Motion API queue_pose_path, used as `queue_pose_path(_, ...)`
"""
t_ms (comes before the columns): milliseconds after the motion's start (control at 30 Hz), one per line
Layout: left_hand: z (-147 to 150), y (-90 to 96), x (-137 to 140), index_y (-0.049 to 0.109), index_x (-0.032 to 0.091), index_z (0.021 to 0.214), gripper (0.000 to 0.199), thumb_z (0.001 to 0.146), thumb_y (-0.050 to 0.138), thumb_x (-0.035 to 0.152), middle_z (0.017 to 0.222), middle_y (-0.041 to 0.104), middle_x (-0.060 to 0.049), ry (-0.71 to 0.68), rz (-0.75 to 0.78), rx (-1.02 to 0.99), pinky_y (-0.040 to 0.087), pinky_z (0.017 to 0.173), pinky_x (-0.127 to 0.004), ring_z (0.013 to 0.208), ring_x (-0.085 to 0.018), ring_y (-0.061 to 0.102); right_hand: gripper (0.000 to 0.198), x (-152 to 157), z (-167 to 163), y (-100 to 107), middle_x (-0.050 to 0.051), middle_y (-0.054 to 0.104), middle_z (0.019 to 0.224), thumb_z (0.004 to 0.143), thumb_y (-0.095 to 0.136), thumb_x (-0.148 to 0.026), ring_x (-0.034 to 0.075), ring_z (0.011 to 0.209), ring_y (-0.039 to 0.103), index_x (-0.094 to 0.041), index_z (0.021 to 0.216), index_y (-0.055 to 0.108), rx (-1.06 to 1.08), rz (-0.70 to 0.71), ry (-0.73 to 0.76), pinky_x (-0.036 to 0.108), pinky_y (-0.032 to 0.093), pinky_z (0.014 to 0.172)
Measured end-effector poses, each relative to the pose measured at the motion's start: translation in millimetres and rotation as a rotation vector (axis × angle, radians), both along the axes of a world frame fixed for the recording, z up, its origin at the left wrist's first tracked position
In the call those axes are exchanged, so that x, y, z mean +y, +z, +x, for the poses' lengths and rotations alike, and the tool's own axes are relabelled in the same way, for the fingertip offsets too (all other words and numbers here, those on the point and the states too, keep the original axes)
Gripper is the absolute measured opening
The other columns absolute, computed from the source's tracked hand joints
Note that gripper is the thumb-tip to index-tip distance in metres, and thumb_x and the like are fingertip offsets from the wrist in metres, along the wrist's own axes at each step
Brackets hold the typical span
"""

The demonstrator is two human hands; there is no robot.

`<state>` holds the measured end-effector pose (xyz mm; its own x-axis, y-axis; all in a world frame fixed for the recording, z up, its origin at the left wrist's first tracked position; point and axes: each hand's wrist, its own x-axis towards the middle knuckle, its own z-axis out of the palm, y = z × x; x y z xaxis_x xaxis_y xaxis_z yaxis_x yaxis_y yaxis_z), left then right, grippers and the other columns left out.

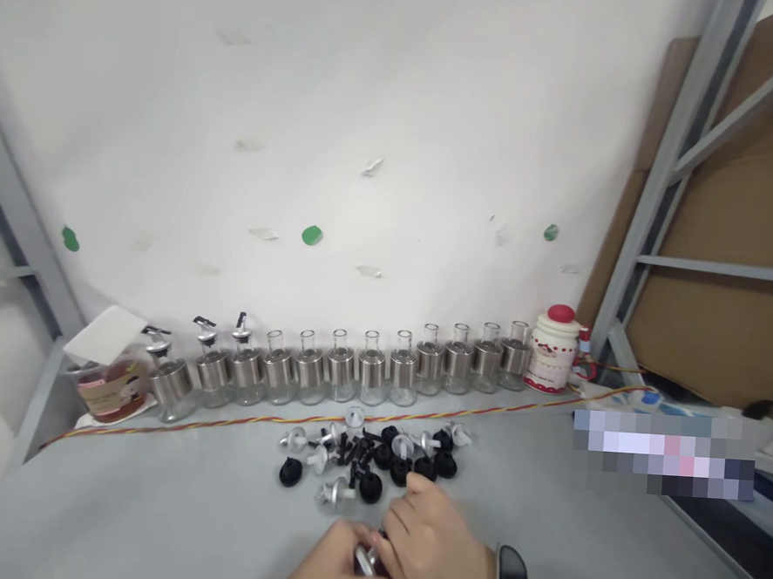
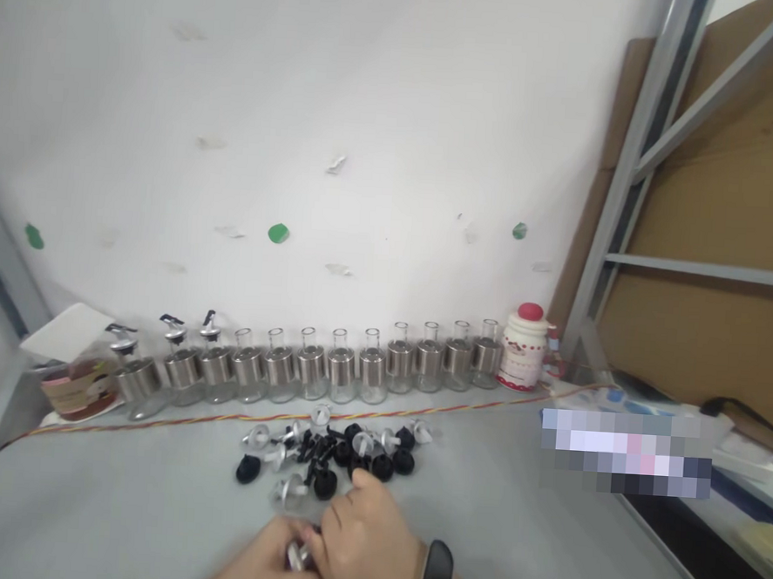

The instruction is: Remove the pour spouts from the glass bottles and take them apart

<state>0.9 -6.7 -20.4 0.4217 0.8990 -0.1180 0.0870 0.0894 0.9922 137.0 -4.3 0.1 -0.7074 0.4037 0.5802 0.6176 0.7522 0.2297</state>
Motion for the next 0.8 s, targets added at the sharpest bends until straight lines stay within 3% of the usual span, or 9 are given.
queue_pose_path(133, -1, 6.1, 0, 0.036, 0.019, 0.047, 0.017, 0.052, 0.052, 0.014, 0.047, 0.035, 0.006, -0.019, 0.108, 0.031, 0.025, 0.044, -0.02, 0.046, -0.007, 0.031, 0.042, -2, -3, 2, 0.004, 0.054, 0.051, 0.088, 0.023, -0.018, 0.015, 0.048, 0.044, -0.016, 0.057, 0.052, 0.13, -0.078, -0.036, 0.033, 0.031, 0.058)
queue_pose_path(233, -3, 5.7, -1, 0.036, 0.02, 0.049, 0.017, 0.055, 0.049, 0.011, 0.047, 0.036, 0.005, 0.041, 0.266, 0.176, 0.026, 0.043, -0.02, 0.044, -0.007, 0.034, 0.048, 1, -6, 0, 0.004, 0.054, 0.054, 0.09, 0.016, -0.026, 0.015, 0.048, 0.043, -0.017, 0.059, 0.051, 0.23, -0.141, -0.035, 0.032, 0.032, 0.057)
queue_pose_path(333, -5, -0.2, -6, 0.045, 0.019, 0.051, 0.014, 0.058, 0.05, 0.009, 0.046, 0.045, 0.003, 0.149, 0.58, 0.343, 0.031, 0.044, -0.022, 0.043, -0.01, 0.04, 0.048, 2, -6, -1, 0.003, 0.053, 0.053, 0.091, 0.014, -0.027, 0.014, 0.049, 0.044, -0.018, 0.06, 0.05, 0.426, -0.223, -0.046, 0.029, 0.033, 0.055)
queue_pose_path(400, -6, -1.1, -10, 0.054, 0.02, 0.059, 0.012, 0.064, 0.05, 0.01, 0.052, 0.053, -0.001, 0.225, 0.853, 0.363, 0.036, 0.049, -0.024, 0.049, -0.013, 0.049, 0.048, 1, -3, 1, 0.001, 0.051, 0.05, 0.091, 0.014, -0.025, 0.013, 0.05, 0.047, -0.019, 0.059, 0.048, 0.65, -0.339, -0.117, 0.027, 0.034, 0.056)
queue_pose_path(467, -7, 4.3, -12, 0.058, 0.02, 0.07, 0.014, 0.073, 0.047, 0.012, 0.06, 0.057, -0.003, 0.262, 1.008, 0.329, 0.04, 0.054, -0.024, 0.056, -0.015, 0.054, 0.046, 0, 2, 6, 0.0, 0.049, 0.049, 0.091, 0.017, -0.027, 0.013, 0.051, 0.048, -0.019, 0.058, 0.047, 0.826, -0.469, -0.18, 0.025, 0.035, 0.056)
queue_pose_path(533, -12, 14.5, -7, 0.054, 0.02, 0.073, 0.011, 0.079, 0.045, 0.02, 0.063, 0.056, -0.003, 0.299, 0.957, 0.333, 0.041, 0.055, -0.024, 0.058, -0.014, 0.054, 0.042, 2, 6, 9, -0.002, 0.046, 0.049, 0.091, 0.021, -0.033, 0.012, 0.048, 0.046, -0.019, 0.063, 0.05, 0.886, -0.605, -0.188, 0.023, 0.036, 0.053)
queue_pose_path(600, -20, 24.2, 5, 0.049, 0.02, 0.073, 0.011, 0.079, 0.049, 0.03, 0.064, 0.055, -0.001, 0.391, 0.776, 0.414, 0.044, 0.056, -0.025, 0.058, -0.015, 0.054, 0.038, 8, 7, 9, -0.004, 0.042, 0.048, 0.089, 0.026, -0.038, 0.011, 0.045, 0.043, -0.018, 0.072, 0.054, 0.92, -0.769, -0.215, 0.022, 0.035, 0.048)
queue_pose_path(667, -33, 28.4, 22, 0.047, 0.02, 0.087, 0.017, 0.078, 0.05, 0.034, 0.075, 0.057, -0.002, 0.455, 0.707, 0.489, 0.046, 0.06, -0.028, 0.065, -0.017, 0.055, 0.036, 16, 6, 3, -0.005, 0.041, 0.048, 0.087, 0.03, -0.04, 0.011, 0.044, 0.042, -0.018, 0.081, 0.057, 0.952, -0.91, -0.229, 0.021, 0.034, 0.045)
queue_pose_path(800, -59, 18.3, 52, 0.044, 0.015, 0.106, 0.031, 0.08, 0.044, 0.033, 0.093, 0.054, -0.01, 0.6, 0.888, 0.762, 0.043, 0.076, -0.043, 0.089, -0.026, 0.052, 0.04, 29, 3, -13, -0.004, 0.046, 0.062, 0.083, 0.04, -0.04, 0.011, 0.046, 0.044, -0.017, 0.114, 0.048, 1.048, -1.004, -0.203, 0.022, 0.038, 0.046)
